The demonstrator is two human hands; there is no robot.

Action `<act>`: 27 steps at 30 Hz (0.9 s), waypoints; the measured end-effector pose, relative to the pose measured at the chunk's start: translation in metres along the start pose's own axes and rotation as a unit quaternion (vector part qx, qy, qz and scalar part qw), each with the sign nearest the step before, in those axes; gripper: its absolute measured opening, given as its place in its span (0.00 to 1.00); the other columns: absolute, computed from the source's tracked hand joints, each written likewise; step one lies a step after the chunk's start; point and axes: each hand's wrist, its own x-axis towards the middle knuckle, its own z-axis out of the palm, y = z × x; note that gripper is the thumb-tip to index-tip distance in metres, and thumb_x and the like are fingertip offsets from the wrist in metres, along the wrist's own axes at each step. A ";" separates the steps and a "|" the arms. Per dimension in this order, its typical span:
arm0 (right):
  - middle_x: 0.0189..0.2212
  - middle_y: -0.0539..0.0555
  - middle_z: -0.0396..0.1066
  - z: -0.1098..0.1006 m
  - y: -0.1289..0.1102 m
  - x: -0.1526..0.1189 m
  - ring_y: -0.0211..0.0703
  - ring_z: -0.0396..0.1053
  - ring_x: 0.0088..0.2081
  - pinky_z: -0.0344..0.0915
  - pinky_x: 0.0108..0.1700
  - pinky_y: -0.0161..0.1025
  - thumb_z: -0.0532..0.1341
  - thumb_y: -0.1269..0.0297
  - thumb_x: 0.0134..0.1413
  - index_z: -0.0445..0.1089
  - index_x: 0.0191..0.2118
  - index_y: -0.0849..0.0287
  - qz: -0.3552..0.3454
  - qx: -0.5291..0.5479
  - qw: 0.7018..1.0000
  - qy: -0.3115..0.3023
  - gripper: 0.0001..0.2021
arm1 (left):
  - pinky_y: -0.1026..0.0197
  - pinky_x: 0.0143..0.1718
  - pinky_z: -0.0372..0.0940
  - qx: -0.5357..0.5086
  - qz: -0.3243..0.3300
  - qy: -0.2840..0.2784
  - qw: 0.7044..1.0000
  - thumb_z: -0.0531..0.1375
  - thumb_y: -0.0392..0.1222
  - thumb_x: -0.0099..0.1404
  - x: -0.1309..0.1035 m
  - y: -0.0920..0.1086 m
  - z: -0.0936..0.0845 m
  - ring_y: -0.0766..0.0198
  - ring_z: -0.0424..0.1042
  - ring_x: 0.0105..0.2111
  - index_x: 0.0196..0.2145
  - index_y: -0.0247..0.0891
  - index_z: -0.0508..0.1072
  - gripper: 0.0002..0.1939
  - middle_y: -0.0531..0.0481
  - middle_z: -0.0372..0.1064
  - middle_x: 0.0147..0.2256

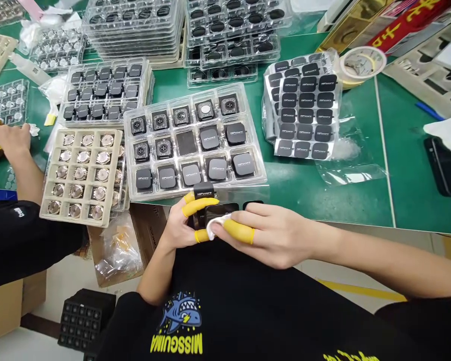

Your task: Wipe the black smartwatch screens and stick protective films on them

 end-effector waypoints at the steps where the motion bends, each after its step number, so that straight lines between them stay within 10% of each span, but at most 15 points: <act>1: 0.45 0.58 0.82 0.002 0.001 0.001 0.47 0.79 0.42 0.67 0.33 0.46 0.52 0.74 0.79 0.71 0.70 0.61 -0.004 -0.003 1.000 -0.001 0.22 | 0.55 0.48 0.80 0.010 0.002 -0.006 1.000 0.78 0.56 0.66 0.000 0.000 0.000 0.55 0.85 0.45 0.62 0.46 0.83 0.30 0.43 0.84 0.51; 7: 0.39 0.55 0.81 0.006 0.010 -0.002 0.51 0.79 0.40 0.71 0.36 0.48 0.55 0.75 0.77 0.67 0.73 0.58 0.060 -0.069 0.995 0.032 0.25 | 0.53 0.46 0.81 0.024 -0.026 0.036 0.999 0.79 0.59 0.64 -0.002 -0.003 0.004 0.55 0.85 0.43 0.60 0.43 0.83 0.32 0.43 0.85 0.49; 14: 0.41 0.57 0.83 0.004 0.012 0.005 0.44 0.79 0.39 0.65 0.31 0.46 0.51 0.74 0.81 0.77 0.59 0.67 -0.033 -0.050 0.998 0.022 0.17 | 0.56 0.46 0.80 0.026 0.009 0.000 1.000 0.78 0.55 0.66 0.005 -0.001 -0.001 0.55 0.85 0.46 0.63 0.45 0.82 0.31 0.43 0.85 0.52; 27: 0.40 0.54 0.81 0.002 0.017 -0.006 0.42 0.78 0.40 0.67 0.33 0.44 0.52 0.75 0.81 0.74 0.63 0.65 -0.038 -0.043 0.998 0.008 0.17 | 0.57 0.46 0.78 0.026 -0.003 0.019 0.999 0.79 0.54 0.65 0.005 0.000 0.001 0.56 0.83 0.44 0.62 0.45 0.83 0.30 0.44 0.84 0.50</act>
